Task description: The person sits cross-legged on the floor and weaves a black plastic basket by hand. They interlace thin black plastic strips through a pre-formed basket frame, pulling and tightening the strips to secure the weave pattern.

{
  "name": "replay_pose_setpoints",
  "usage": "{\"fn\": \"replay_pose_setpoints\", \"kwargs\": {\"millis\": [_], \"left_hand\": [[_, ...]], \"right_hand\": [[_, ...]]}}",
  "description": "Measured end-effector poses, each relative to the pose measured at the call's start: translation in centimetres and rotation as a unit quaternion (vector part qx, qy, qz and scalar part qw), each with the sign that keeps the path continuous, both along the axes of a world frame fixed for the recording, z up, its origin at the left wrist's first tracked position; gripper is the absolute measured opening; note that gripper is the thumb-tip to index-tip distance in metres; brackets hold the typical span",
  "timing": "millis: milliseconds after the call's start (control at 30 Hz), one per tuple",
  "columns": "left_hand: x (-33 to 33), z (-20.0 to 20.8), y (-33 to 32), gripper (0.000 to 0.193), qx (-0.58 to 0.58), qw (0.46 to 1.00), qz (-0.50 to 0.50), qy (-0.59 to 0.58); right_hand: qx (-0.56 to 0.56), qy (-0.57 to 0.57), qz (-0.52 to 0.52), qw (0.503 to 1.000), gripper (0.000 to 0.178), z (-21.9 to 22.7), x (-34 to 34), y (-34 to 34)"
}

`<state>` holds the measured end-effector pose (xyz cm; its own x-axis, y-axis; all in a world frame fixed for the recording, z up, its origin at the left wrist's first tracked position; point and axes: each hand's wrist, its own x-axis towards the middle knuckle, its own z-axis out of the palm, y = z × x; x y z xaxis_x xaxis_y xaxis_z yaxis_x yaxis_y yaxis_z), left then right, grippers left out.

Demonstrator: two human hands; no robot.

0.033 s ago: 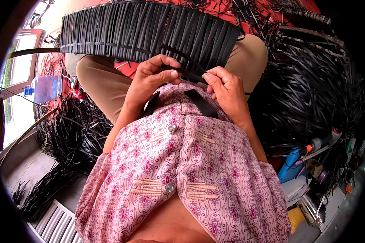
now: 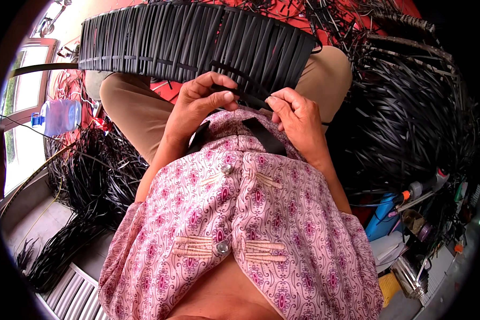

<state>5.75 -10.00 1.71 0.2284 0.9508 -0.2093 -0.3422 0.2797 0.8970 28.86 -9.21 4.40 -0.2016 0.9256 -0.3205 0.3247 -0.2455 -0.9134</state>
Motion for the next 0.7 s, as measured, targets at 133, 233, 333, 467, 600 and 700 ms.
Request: {"fn": "replay_pose_setpoints", "kwargs": {"millis": [133, 233, 333, 467, 600, 700], "left_hand": [[0.1, -0.2, 0.0, 0.013, 0.015, 0.997, 0.028, 0.069], [0.0, -1.0, 0.1, 0.01, 0.062, 0.984, 0.073, 0.15], [0.2, -1.7, 0.4, 0.01, 0.117, 0.973, 0.127, 0.15], [0.4, -0.8, 0.1, 0.009, 0.041, 0.983, 0.138, 0.114], [0.0, -1.5, 0.2, 0.01, 0.074, 0.973, 0.144, 0.166], [0.0, -1.0, 0.0, 0.012, 0.068, 0.976, 0.132, 0.16]], "right_hand": [[0.001, -0.013, 0.006, 1.0, 0.017, -1.0, 0.1, 0.1], [0.005, -0.03, 0.009, 0.999, 0.017, -0.9, -0.1, 0.1], [0.017, -0.054, 0.025, 0.998, 0.018, -0.9, -0.2, 0.2], [0.009, -0.068, 0.043, 0.997, 0.019, -0.3, -0.4, 0.3], [0.006, -0.055, 0.063, 0.996, 0.018, -0.3, -0.6, 0.2], [-0.008, -0.055, 0.068, 0.996, 0.018, -0.5, -0.6, 0.2]]}}
